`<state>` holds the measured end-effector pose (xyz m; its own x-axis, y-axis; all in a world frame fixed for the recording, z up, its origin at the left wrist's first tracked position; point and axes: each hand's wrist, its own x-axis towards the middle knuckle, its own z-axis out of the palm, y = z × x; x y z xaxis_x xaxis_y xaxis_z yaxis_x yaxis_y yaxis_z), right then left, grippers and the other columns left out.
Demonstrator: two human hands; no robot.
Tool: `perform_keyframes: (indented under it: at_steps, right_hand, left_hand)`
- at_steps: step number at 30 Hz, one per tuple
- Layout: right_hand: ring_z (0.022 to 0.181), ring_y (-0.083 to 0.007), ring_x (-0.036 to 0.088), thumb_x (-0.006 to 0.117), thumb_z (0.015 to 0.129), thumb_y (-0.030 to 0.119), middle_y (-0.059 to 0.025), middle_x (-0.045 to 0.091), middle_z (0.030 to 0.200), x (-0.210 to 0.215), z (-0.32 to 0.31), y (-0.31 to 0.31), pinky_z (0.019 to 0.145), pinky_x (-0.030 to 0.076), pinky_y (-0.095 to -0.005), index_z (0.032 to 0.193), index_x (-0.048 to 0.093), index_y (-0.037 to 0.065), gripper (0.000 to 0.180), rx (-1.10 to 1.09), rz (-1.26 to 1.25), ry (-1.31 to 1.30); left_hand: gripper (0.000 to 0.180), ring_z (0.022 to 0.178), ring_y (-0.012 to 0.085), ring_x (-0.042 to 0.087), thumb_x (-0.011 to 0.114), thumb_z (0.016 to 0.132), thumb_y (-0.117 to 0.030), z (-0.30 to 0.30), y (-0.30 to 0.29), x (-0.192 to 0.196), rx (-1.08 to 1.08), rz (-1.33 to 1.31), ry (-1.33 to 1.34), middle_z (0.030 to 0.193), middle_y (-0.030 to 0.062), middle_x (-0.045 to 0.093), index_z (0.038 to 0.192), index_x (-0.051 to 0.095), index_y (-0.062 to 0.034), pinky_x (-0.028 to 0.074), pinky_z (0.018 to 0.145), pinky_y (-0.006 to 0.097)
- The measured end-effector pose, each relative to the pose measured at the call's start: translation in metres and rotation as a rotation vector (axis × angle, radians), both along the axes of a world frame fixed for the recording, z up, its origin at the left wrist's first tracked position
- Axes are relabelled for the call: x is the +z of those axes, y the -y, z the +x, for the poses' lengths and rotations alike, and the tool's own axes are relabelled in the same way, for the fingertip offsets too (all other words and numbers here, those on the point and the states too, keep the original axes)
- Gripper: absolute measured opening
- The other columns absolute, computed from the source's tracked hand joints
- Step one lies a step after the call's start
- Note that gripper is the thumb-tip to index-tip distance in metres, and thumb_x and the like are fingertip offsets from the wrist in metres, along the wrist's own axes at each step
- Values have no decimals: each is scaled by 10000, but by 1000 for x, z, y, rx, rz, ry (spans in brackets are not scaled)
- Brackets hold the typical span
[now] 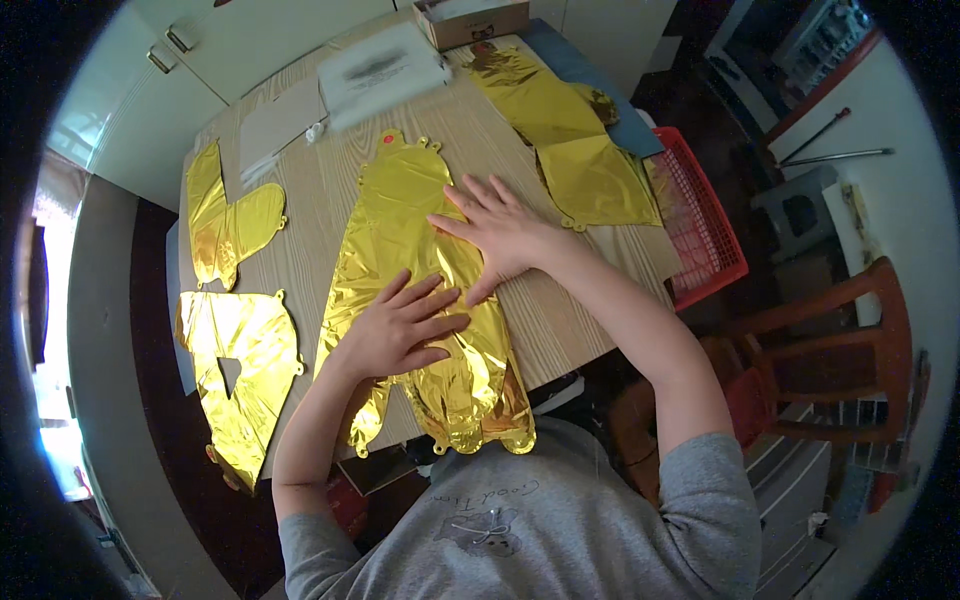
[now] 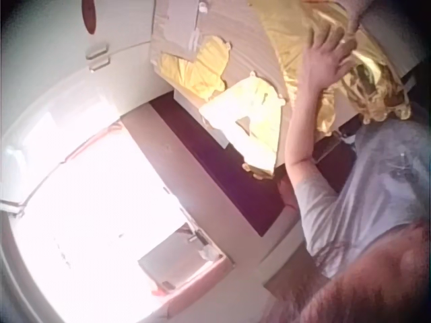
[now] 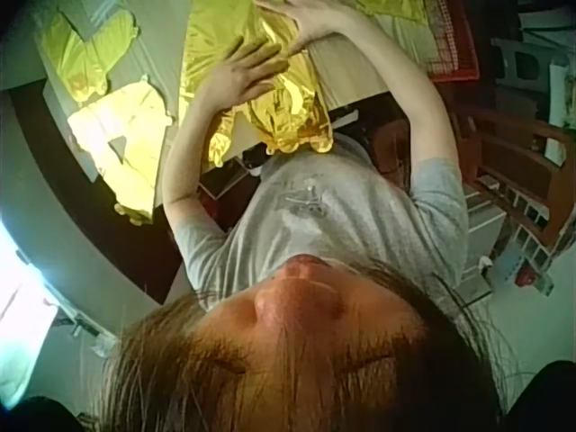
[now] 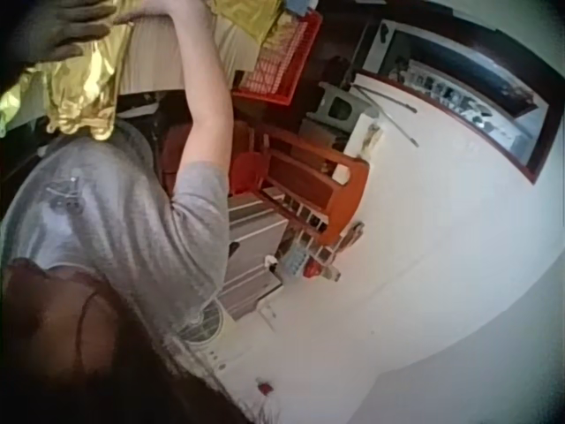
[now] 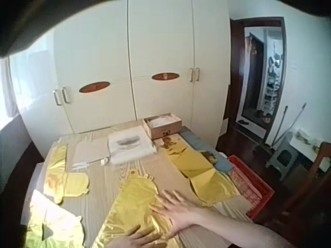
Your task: Folding gold-colored foil letter balloons into a flat shape on a table and preparing them for packaging.
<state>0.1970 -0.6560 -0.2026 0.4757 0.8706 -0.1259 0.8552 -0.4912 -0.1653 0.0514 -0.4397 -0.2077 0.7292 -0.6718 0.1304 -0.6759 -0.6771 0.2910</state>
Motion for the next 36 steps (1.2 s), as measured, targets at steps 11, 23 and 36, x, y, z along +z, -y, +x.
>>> perform_keyframes:
  at_steps: [11, 23, 36]
  right_hand:
    - [1395, -230, 378, 698, 770, 576, -52, 512, 1427, -17, -23, 41, 1180, 210, -506, 1361, 540, 122, 761, 11, 341, -41]
    - [1467, -251, 226, 679, 674, 711, -33, 355, 1548, -9, -34, 50, 1197, 117, -538, 1446, 435, 77, 1028, 79, 141, -16]
    - [1494, -363, 18, 619, 533, 864, -151, 108, 1617, 5, -45, 46, 1191, 12, -562, 1533, 145, 1, 1404, 124, -134, -22]
  left_hand:
    - [455, 1332, 296, 442, 620, 875, -472, 1, 1, -1, -16, -3, 4, 1429, 36, 492, 1294, 596, -296, 291, 1115, 579]
    - [442, 1319, 280, 456, 628, 869, -465, 2, 1, 2, -14, -6, 24, 1411, 21, 509, 1278, 605, -300, 304, 1117, 570]
    - [473, 1312, 282, 460, 620, 874, -472, 2, 1, 0, -18, 10, 32, 1414, 17, 508, 1317, 576, -311, 303, 1115, 567]
